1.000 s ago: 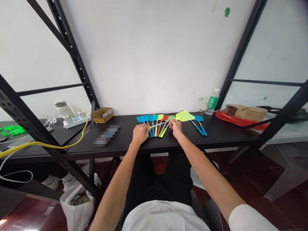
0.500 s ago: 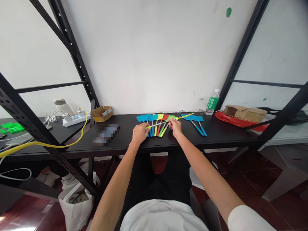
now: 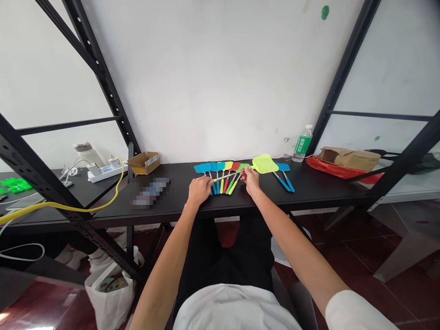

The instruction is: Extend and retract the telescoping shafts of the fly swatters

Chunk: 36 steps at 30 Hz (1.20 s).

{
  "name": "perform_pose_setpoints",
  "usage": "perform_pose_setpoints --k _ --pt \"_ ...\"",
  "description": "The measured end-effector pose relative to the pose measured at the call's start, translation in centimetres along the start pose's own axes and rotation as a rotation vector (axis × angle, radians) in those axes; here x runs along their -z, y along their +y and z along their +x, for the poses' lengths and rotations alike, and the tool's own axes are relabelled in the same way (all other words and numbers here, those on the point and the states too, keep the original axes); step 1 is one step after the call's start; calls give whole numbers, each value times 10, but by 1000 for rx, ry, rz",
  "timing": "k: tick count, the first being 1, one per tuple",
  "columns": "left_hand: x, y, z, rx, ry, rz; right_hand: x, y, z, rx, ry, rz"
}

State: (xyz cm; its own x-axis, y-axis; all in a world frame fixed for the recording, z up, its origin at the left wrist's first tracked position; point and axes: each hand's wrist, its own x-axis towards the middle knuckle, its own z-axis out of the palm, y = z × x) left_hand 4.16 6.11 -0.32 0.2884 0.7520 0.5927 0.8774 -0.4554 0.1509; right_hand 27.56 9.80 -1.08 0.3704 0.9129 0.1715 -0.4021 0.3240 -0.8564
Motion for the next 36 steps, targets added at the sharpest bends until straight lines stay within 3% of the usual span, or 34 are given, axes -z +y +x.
perform_pose_setpoints --k 14,29,36 --pt "-2 -4 0 13 154 -44 0 4 3 10 43 -25" --pt "3 1 1 -44 -33 -47 2 4 5 14 49 15" --pt "-2 -3 2 -32 52 -57 1 3 3 2 38 -21"
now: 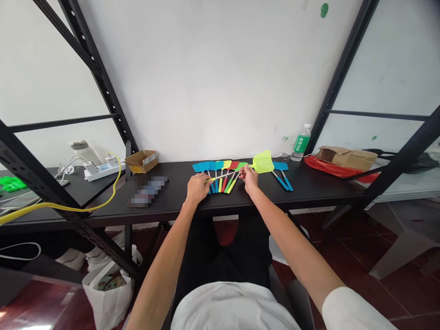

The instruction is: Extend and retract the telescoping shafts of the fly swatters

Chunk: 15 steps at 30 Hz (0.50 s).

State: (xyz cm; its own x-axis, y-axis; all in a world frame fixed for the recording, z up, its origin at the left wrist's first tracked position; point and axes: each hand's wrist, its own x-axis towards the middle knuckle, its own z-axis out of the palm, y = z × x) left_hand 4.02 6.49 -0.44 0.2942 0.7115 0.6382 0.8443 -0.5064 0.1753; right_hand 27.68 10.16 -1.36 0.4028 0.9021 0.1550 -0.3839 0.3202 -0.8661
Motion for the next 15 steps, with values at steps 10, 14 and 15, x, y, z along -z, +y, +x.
perform_pose_setpoints --k 10,14,15 --pt "3 3 -2 70 70 12 1 2 2 -9 5 23" --pt "3 4 -1 59 11 20 1 2 2 -9 6 46" --pt "4 5 -1 56 3 23 1 1 3 -8 5 49"
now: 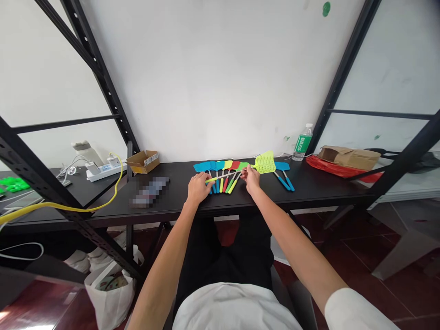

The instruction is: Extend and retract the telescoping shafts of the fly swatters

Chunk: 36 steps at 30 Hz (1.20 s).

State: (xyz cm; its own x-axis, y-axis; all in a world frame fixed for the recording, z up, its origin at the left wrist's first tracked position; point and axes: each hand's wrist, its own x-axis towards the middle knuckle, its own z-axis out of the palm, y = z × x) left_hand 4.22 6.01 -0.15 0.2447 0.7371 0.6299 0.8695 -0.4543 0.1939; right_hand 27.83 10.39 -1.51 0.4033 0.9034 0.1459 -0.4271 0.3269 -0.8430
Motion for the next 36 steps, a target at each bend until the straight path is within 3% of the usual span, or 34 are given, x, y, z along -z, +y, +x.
perform_pose_setpoints --k 8,22,28,31,34,36 --pt "1 -1 0 57 -43 15 0 -1 0 5 32 -5" --pt "2 -2 1 97 81 2 0 0 0 -2 24 14" --pt "6 0 1 84 21 -133 0 -3 0 -18 56 50" --pt "9 -2 -1 218 77 -243 0 -4 0 -21 70 73" --pt "11 -8 -2 463 177 -306 1 -4 -1 -25 72 82" --pt "11 -13 -3 593 153 -348 1 -4 -1 -28 70 86"
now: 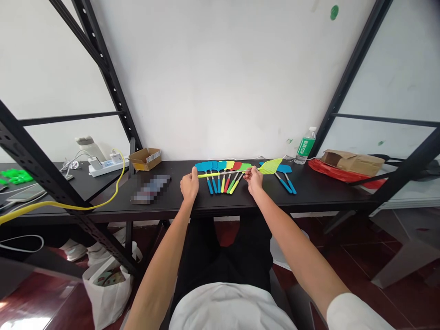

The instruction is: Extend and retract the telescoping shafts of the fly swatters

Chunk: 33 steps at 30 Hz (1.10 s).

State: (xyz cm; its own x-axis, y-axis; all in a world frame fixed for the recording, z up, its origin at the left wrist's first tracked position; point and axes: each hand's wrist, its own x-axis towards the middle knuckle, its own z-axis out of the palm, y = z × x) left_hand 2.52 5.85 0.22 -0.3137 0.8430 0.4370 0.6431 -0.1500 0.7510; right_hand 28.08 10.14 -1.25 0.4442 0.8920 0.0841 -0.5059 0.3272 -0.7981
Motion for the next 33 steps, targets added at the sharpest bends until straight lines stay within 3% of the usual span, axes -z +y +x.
perform_pose_setpoints --k 2,5,15,25,33 --pt "0 -3 2 53 -68 -38 0 0 0 -2 -2 2" --pt "-2 -4 2 12 -151 -106 0 0 -1 -3 -9 4" --pt "-11 -11 12 -117 -232 -479 1 2 1 -7 -15 -25" --pt "-21 -23 20 -74 -190 -486 0 3 2 -6 -11 -37" --pt "-20 -24 20 -69 -113 -413 -9 -3 3 -39 69 -18"
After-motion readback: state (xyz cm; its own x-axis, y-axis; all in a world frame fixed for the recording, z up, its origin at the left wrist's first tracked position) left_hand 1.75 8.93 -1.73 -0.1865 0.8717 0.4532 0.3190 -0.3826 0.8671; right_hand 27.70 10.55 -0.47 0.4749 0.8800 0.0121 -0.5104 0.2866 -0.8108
